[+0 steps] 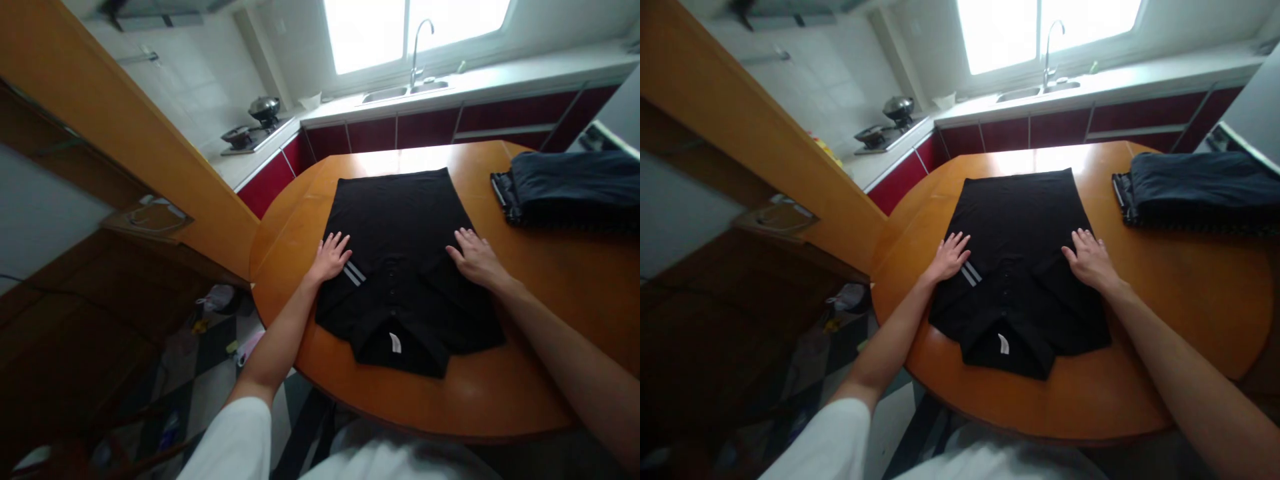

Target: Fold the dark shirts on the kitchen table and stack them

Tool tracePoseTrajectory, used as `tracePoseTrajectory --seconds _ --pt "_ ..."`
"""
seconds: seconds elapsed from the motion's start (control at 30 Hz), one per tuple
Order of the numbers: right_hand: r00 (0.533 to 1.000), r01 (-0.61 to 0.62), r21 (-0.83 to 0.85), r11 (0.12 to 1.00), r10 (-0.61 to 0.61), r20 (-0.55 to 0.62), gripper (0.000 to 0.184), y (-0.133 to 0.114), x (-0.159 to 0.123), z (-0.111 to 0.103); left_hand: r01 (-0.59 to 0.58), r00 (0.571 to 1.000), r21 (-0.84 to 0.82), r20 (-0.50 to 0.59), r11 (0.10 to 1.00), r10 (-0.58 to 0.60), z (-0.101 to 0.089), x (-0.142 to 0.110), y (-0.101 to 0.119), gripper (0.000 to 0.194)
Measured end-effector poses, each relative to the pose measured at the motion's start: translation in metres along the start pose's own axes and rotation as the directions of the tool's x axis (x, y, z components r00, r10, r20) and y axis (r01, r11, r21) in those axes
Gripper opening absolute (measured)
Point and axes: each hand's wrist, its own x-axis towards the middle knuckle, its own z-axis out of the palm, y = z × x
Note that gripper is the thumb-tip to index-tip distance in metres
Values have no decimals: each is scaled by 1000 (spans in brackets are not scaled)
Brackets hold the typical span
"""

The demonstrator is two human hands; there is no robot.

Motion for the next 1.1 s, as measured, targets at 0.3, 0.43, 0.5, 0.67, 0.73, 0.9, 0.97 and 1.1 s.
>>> tracePoseTrajectory --seconds 0.3,0.43,0.5,0.67,0.73,0.9,0.97,1.1 --pt "996 -15 17 1000 17 -86 68 -9 -4 -13 -108 993 39 -48 993 110 -21 -24 23 52" --pt "999 -31 58 998 33 -27 68 -10 -5 -9 -96 995 -123 -34 988 92 -26 -69 14 49" --pt "999 -36 68 997 36 -1 67 -10 -4 -6 -12 995 -192 -100 981 -8 -26 -93 7 50" --pt "999 -32 49 998 32 6 66 -9 -2 -2 -14 999 3 -46 1000 14 -24 -143 9 51" --pt "999 -32 50 998 31 19 66 -9 -2 -2 -57 997 152 55 987 49 -22 -157 13 53" --pt "999 -35 87 996 34 6 60 -8 -3 -2 -89 989 280 135 956 53 -22 -171 13 56" --pt "998 -47 116 992 52 -34 58 -9 -3 -5 -106 989 286 132 952 71 -24 -171 13 56" --pt "988 -26 178 984 53 -145 54 -18 -4 -19 -183 980 266 126 946 154 -29 -174 17 55"
